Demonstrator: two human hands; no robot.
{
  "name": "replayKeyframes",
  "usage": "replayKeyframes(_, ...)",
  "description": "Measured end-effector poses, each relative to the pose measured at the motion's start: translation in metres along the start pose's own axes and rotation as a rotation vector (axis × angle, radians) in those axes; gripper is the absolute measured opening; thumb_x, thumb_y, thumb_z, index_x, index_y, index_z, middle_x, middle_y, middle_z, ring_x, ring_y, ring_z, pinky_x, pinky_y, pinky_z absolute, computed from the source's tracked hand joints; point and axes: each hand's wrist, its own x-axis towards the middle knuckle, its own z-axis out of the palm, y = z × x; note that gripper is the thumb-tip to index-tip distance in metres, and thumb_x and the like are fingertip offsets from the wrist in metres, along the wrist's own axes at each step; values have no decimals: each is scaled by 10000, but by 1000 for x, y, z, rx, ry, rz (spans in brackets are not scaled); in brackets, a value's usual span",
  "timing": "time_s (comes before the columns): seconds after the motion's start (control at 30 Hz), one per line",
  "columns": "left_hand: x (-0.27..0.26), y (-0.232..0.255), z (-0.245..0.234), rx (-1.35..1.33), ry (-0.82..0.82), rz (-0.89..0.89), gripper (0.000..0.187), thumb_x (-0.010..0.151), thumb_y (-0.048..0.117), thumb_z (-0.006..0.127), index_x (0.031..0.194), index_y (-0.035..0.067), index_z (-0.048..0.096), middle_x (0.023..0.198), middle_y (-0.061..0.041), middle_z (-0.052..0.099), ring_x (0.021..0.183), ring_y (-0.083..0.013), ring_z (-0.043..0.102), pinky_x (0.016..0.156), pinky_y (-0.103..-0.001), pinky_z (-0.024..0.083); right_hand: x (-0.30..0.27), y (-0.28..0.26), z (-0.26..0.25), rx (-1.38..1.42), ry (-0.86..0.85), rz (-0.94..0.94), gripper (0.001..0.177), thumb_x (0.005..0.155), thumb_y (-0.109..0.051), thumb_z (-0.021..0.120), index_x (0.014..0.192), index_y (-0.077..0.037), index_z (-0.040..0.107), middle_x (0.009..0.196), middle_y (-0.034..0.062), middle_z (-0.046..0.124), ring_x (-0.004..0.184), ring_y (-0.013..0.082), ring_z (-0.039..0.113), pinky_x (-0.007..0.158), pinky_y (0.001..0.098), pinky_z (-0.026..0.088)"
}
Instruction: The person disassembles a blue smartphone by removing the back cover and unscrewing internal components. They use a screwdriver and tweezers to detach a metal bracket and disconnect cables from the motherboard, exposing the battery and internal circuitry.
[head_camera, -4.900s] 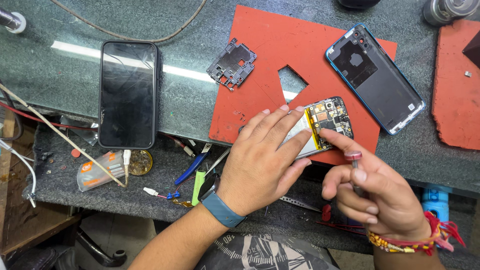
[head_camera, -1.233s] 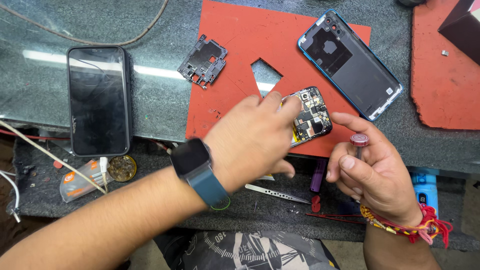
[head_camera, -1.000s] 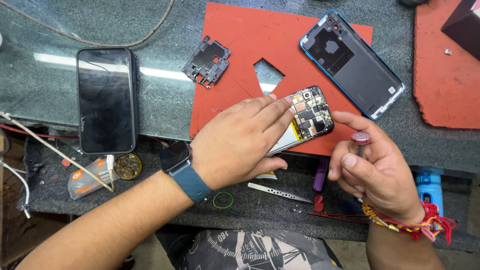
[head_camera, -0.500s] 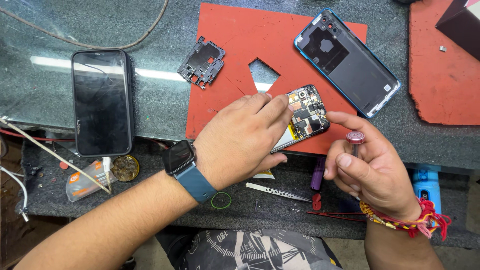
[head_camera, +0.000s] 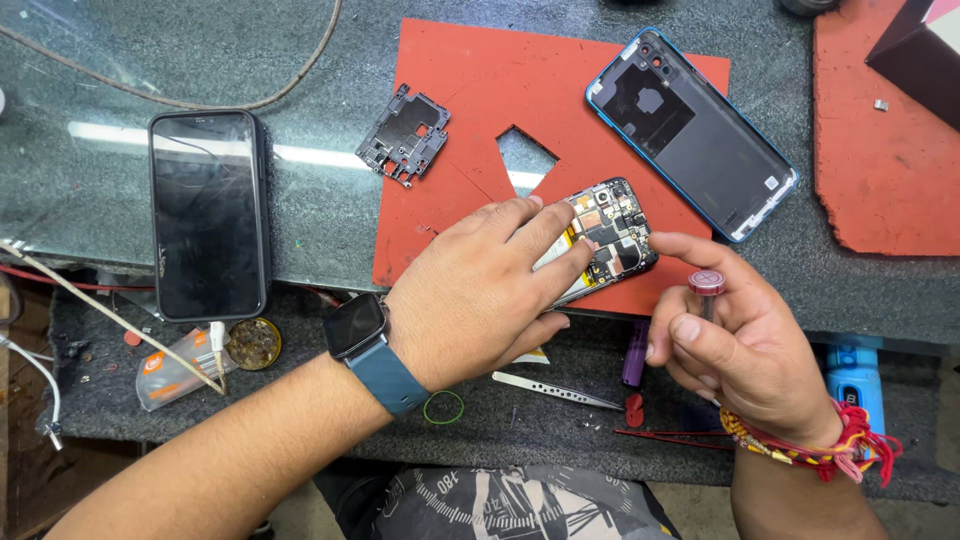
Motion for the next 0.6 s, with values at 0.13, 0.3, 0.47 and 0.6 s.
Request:
replayKeyframes(0.13, 3, 1, 1, 18, -10, -1, 611, 715, 280, 829, 1236, 21, 641, 1244, -167, 593, 1152, -366, 594, 966, -464, 507, 0, 0, -1, 13, -14, -5, 611, 993, -104, 573, 1559, -14, 363, 853, 151, 632, 494, 36, 388, 415, 174, 350)
replayKeyframes(0.3, 5, 3, 7, 116, -18, 24, 540, 799, 247, 815, 1243, -16, 656, 1214, -156, 588, 1182, -382, 589, 977, -454, 519, 0, 1, -1, 18, -15, 2, 611, 990, -101, 580, 1557, -16, 368, 855, 153, 631, 499, 38, 390, 417, 172, 347)
replayKeyframes(0.47, 2, 2, 3, 16, -22, -6, 600, 733, 266, 793, 1252, 0, 648, 1257, -156, 585, 1203, -392, 573, 979, -474, 503, -1, 1, -1, 11, -11, 0, 606, 990, -99, 580, 1555, -14, 378, 861, 152, 633, 508, 39, 395, 425, 176, 354)
replayKeyframes(0.6, -9, 5, 0, -31, 8, -38, 654, 793, 269, 777, 1360, 5, 584, 1400, -185, 537, 1336, -407, 505, 1104, -502, 422, -1, 2, -2, 18, -18, -11, 606, 992, -96, 583, 1557, -16, 377, 867, 156, 635, 515, 43, 405, 430, 177, 357)
